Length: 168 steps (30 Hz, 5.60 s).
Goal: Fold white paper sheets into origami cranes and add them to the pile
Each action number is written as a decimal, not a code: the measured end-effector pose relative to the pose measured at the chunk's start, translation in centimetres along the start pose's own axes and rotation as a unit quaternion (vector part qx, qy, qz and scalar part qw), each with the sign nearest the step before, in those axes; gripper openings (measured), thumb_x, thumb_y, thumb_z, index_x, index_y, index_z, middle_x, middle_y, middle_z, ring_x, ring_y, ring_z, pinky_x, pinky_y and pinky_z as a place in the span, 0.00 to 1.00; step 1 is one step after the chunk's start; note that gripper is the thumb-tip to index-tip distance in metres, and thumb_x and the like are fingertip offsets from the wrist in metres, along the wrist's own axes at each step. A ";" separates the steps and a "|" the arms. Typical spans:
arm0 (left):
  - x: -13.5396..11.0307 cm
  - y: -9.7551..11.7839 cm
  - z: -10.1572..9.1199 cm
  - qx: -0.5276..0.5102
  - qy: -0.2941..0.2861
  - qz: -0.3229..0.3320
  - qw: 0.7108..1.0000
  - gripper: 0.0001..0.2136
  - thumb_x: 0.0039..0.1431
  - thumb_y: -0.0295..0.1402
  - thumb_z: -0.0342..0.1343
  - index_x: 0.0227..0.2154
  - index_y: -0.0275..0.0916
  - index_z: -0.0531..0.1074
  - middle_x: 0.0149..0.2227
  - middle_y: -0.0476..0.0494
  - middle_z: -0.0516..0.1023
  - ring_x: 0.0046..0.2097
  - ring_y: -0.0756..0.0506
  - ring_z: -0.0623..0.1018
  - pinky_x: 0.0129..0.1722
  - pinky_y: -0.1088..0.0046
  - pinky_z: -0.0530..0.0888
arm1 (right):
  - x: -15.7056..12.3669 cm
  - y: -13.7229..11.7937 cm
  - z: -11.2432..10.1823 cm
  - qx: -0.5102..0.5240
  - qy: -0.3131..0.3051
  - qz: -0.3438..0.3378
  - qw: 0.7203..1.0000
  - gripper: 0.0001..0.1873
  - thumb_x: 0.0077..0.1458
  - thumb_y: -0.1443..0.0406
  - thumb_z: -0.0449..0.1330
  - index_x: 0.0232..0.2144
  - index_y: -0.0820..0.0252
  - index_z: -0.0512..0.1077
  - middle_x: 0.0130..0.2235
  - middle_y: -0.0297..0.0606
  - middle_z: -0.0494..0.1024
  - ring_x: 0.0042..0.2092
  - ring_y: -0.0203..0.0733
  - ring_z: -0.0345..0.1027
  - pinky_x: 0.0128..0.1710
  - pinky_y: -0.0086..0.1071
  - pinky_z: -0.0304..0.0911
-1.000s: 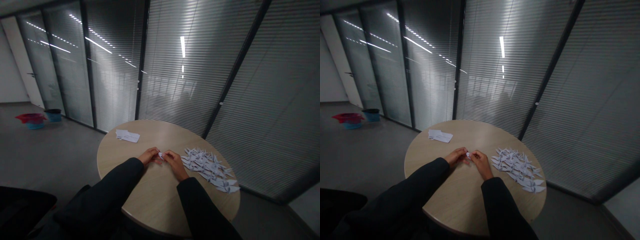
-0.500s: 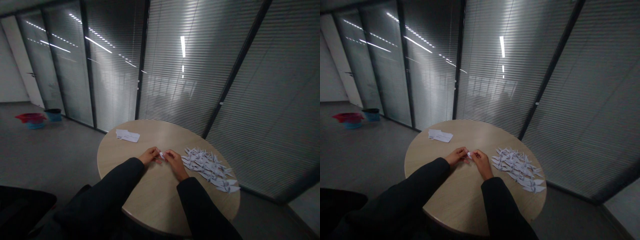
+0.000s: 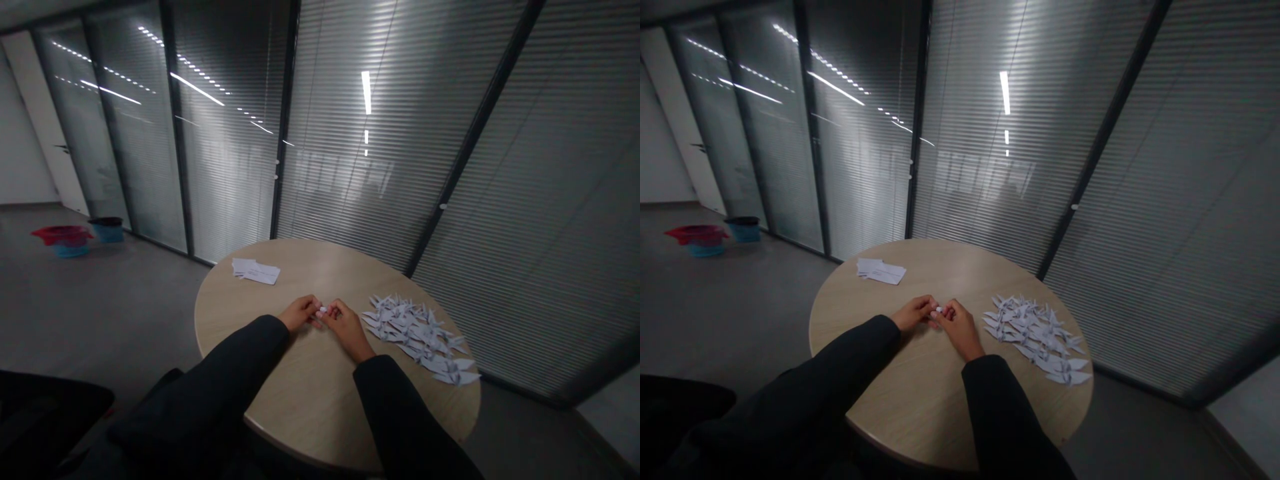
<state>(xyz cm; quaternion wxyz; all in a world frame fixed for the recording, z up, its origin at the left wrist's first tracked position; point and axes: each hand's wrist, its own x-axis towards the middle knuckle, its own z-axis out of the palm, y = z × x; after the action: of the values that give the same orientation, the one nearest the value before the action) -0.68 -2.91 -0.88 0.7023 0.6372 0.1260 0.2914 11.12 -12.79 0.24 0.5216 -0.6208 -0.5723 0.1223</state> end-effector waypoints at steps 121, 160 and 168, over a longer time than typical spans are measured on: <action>-0.7 1.0 0.6 -0.147 0.013 -0.070 0.987 0.13 0.49 0.37 0.62 0.27 0.33 0.65 0.29 0.42 0.76 0.32 0.47 0.78 0.38 0.66 0.74 | -0.2 -0.8 -0.7 0.086 -0.004 -0.026 0.996 0.08 0.52 0.58 0.52 0.28 0.57 0.61 0.25 0.28 0.64 0.27 0.36 0.61 0.30 0.29 0.58; -0.5 1.6 0.3 -0.104 0.093 0.015 0.990 0.18 0.44 0.45 0.62 0.26 0.36 0.64 0.27 0.48 0.71 0.32 0.49 0.73 0.31 0.72 0.73 | -0.2 -0.8 -0.6 0.068 0.015 0.009 0.998 0.11 0.52 0.57 0.51 0.24 0.56 0.60 0.19 0.28 0.64 0.23 0.36 0.61 0.25 0.28 0.58; -0.1 1.3 0.0 -0.098 0.128 0.019 0.987 0.16 0.49 0.44 0.59 0.26 0.37 0.62 0.24 0.49 0.71 0.27 0.51 0.74 0.29 0.73 0.73 | -0.2 -0.8 -0.5 0.076 0.002 0.016 0.997 0.10 0.51 0.58 0.51 0.23 0.56 0.60 0.20 0.28 0.65 0.23 0.36 0.62 0.25 0.28 0.59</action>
<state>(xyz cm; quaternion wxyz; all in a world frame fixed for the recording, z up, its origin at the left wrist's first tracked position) -1.11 -2.97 0.41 0.7337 0.5247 0.1736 0.3952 10.94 -13.36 1.03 0.5663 -0.5891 -0.5501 0.1724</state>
